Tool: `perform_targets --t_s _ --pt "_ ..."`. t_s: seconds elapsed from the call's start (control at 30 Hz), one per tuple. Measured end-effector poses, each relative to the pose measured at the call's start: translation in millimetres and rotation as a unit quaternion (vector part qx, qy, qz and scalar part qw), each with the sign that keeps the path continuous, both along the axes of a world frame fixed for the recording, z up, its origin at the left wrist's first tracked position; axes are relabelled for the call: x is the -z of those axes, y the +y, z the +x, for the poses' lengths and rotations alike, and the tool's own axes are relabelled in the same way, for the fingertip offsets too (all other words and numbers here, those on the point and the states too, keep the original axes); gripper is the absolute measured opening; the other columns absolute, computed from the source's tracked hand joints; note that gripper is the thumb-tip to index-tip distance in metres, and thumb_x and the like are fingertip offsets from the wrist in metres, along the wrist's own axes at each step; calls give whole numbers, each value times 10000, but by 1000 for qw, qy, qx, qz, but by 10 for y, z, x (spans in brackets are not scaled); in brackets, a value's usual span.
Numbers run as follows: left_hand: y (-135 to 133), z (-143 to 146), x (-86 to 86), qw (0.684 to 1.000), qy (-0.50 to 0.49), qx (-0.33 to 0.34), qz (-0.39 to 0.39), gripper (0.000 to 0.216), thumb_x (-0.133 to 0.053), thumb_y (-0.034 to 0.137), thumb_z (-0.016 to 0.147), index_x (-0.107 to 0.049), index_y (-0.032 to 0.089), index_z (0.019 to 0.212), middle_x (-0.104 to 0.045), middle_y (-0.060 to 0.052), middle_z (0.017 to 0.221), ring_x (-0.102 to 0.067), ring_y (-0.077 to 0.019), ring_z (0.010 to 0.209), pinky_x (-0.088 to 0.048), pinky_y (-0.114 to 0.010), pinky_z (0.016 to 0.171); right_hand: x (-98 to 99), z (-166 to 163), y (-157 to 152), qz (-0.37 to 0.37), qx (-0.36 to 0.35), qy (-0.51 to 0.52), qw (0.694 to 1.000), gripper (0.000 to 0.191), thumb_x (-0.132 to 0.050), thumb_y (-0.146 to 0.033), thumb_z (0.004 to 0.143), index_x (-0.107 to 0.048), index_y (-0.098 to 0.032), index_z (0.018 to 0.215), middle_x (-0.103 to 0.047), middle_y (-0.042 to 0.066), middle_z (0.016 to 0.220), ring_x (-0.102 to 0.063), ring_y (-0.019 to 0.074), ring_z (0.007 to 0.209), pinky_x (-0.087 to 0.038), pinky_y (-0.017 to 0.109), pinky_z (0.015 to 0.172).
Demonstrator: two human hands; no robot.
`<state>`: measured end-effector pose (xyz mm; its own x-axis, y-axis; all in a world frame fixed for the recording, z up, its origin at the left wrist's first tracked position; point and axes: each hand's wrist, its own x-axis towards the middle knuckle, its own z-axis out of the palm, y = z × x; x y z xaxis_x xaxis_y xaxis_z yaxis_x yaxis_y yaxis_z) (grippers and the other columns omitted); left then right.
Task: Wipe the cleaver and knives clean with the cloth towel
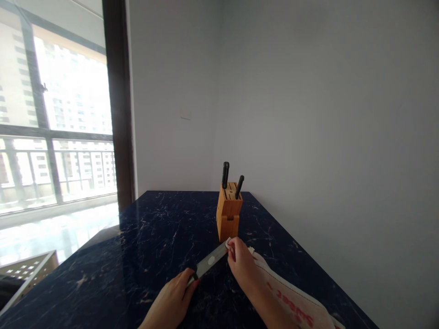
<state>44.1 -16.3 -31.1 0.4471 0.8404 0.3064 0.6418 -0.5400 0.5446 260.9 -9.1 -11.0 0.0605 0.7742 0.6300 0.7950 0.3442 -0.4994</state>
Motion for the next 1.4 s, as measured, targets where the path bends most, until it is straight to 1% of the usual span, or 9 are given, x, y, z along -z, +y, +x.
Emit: perform_targets --t_s 0.2,0.3,0.37,0.5,0.57,0.8,1.0,1.2,1.4 --pt "-21 9 -8 1000 4 3 3 191 -351 305 890 -508 211 943 -643 -36 903 -601 -170 836 -406 -251 738 -86 -410 -282 -68 -116 -31 990 186 -411 -46 740 -467 -208 814 -552 16 826 -539 147 803 -419 250 726" --pt "-35 12 -18 1000 2 19 4 180 -339 282 894 -507 219 903 -639 -22 875 -599 -159 811 -405 -242 725 -109 -517 -357 -79 -168 -39 982 206 -411 -44 749 -481 -218 836 -561 8 864 -531 141 837 -406 241 752" --pt "-36 13 -31 1000 2 20 2 176 -340 279 893 -504 215 908 -636 -23 873 -597 -159 810 -404 -245 728 -97 -502 -342 -77 -159 -28 984 202 -411 -48 754 -480 -220 835 -561 5 866 -532 139 833 -401 239 746" --pt "-22 10 -45 1000 6 8 -8 180 -357 295 887 -500 206 950 -635 -33 891 -598 -167 823 -405 -253 730 -46 -359 -234 -67 -70 16 995 165 -411 -66 760 -452 -215 820 -557 3 815 -541 138 773 -400 240 695" --pt "-14 7 -43 1000 8 6 -10 179 -365 298 883 -505 208 947 -636 -31 891 -599 -168 822 -406 -251 727 -30 -329 -207 -65 -54 24 996 158 -408 -66 760 -449 -214 799 -556 2 802 -543 138 766 -400 241 692" --pt "-30 15 -55 1000 9 18 -6 131 -403 252 858 -519 221 911 -636 -16 904 -594 -156 832 -405 -233 737 -32 -571 -333 -74 -157 8 985 182 -447 -55 749 -492 -221 809 -556 -7 859 -536 136 840 -400 235 750" --pt "-40 29 -54 1000 24 4 -1 141 -380 252 863 -512 222 902 -635 -13 869 -597 -160 806 -405 -234 716 -65 -521 -290 -75 -98 35 992 167 -441 -73 774 -512 -218 815 -558 -2 850 -538 137 836 -395 240 767" --pt "-73 36 -90 999 39 5 -6 153 -385 231 849 -515 217 928 -632 -29 935 -594 -164 858 -407 -238 762 -8 -623 -331 -78 -150 28 985 176 -443 -76 786 -526 -219 847 -557 3 883 -540 140 867 -403 242 788" --pt "-71 31 -96 999 29 12 -10 146 -377 246 859 -514 221 900 -633 -20 901 -595 -157 833 -409 -230 745 59 -661 -358 -84 -116 37 989 204 -440 -26 726 -499 -206 803 -566 14 840 -548 157 826 -423 262 750"
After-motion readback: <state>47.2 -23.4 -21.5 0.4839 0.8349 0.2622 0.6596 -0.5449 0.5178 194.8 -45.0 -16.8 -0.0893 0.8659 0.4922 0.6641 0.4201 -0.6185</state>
